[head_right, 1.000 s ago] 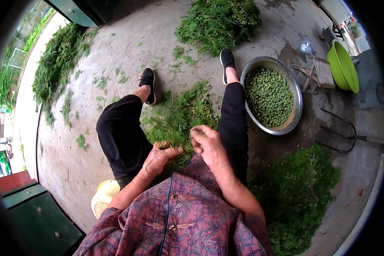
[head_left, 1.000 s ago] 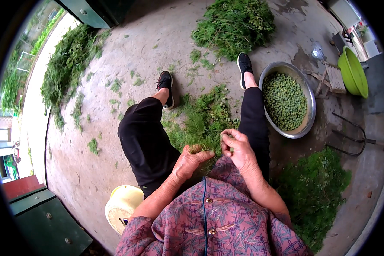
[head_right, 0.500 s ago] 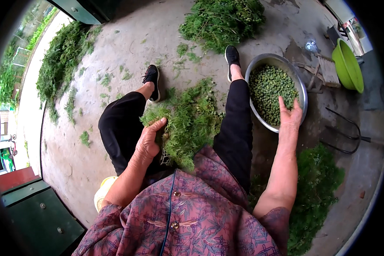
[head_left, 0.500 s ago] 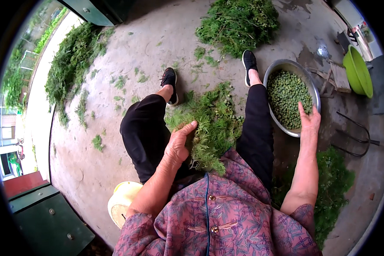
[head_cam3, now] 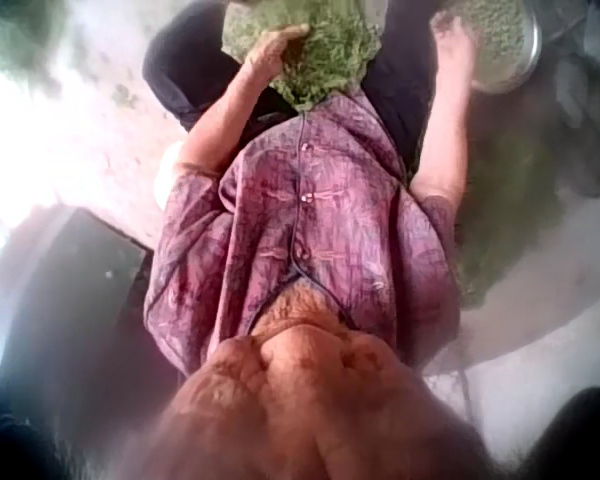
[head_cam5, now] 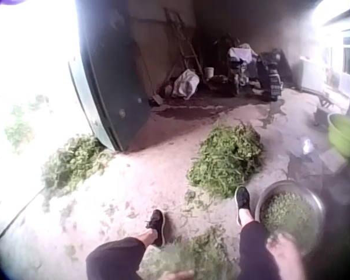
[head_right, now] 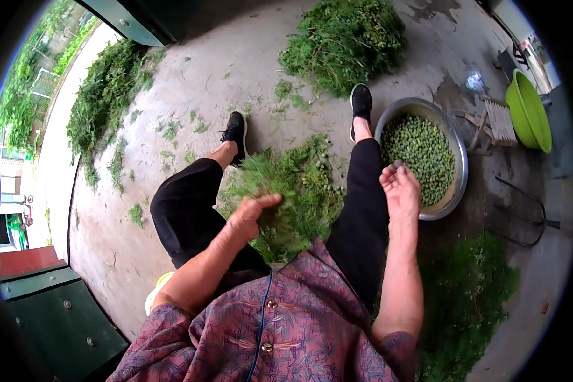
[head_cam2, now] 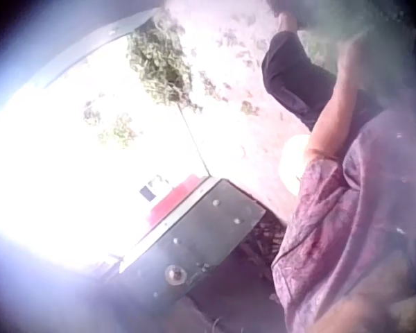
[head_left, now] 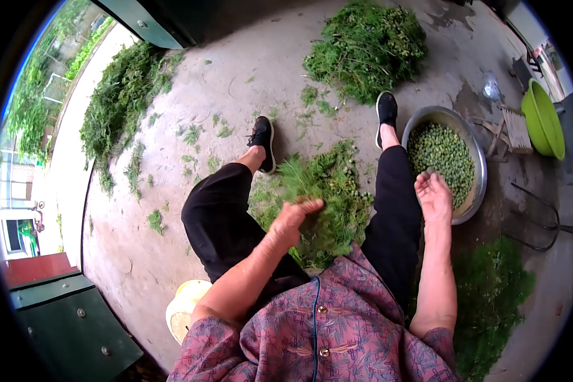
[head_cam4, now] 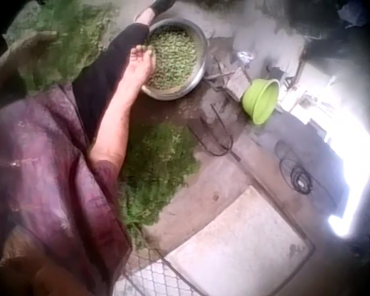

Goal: The person picks up cypress branches by hand, plucks the cypress berries from them, and drops the berries into a large metal bowl. They occasionally toss the stripped branches onto a pile on the ground and reach for new branches to continue the process.

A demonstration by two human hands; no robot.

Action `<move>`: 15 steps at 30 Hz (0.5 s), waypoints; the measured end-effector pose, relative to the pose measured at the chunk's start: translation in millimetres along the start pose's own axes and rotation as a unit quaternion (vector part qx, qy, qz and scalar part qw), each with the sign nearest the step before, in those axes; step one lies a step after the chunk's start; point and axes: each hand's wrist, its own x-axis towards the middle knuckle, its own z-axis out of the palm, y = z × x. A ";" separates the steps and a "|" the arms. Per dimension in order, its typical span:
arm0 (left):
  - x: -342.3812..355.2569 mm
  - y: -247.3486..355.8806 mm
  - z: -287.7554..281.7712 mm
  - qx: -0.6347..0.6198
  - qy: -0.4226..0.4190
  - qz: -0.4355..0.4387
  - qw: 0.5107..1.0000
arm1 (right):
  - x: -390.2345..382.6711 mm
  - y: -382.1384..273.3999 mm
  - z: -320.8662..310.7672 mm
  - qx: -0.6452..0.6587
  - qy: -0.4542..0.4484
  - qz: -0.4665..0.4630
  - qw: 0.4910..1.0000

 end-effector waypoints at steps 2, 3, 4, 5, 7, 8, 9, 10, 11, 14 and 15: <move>23.8 -36.1 -15.3 0.111 -0.021 -0.040 0.993 | -14.4 31.5 25.8 -0.019 -0.021 0.047 0.998; 20.2 -44.0 -7.9 0.088 -0.040 -0.102 0.990 | -22.3 44.3 33.8 -0.028 -0.028 0.069 0.997; 20.0 -50.7 -3.7 0.130 -0.036 -0.144 0.980 | -28.6 58.0 39.2 -0.031 -0.055 0.087 0.994; 33.9 -76.2 -30.3 0.448 -0.140 0.137 0.872 | -35.8 70.4 47.4 -0.035 -0.058 0.107 0.992; 39.6 -71.2 -33.3 0.274 -0.100 0.078 0.953 | -44.9 87.0 48.6 -0.050 -0.045 0.137 0.988; 47.5 -42.5 -34.9 0.184 0.000 0.025 0.983 | -47.1 92.1 47.9 -0.061 -0.030 0.149 0.987; 50.5 15.5 -42.3 0.060 0.107 -0.026 0.992 | -49.7 94.9 45.2 -0.072 -0.013 0.162 0.984; 49.8 91.9 -71.2 -0.024 0.011 0.168 0.985 | -50.2 95.4 44.0 -0.079 -0.006 0.163 0.983; 48.9 170.0 -136.5 -0.116 0.026 0.355 0.927 | -50.3 98.7 48.1 -0.082 -0.004 0.170 0.982; -97.4 334.0 -167.6 -0.228 0.053 0.585 0.776 | -38.4 102.7 45.8 -0.097 0.032 0.148 0.984; -135.1 358.6 -184.6 -0.211 0.031 0.636 0.742 | -33.4 110.8 51.5 -0.084 0.033 0.142 0.986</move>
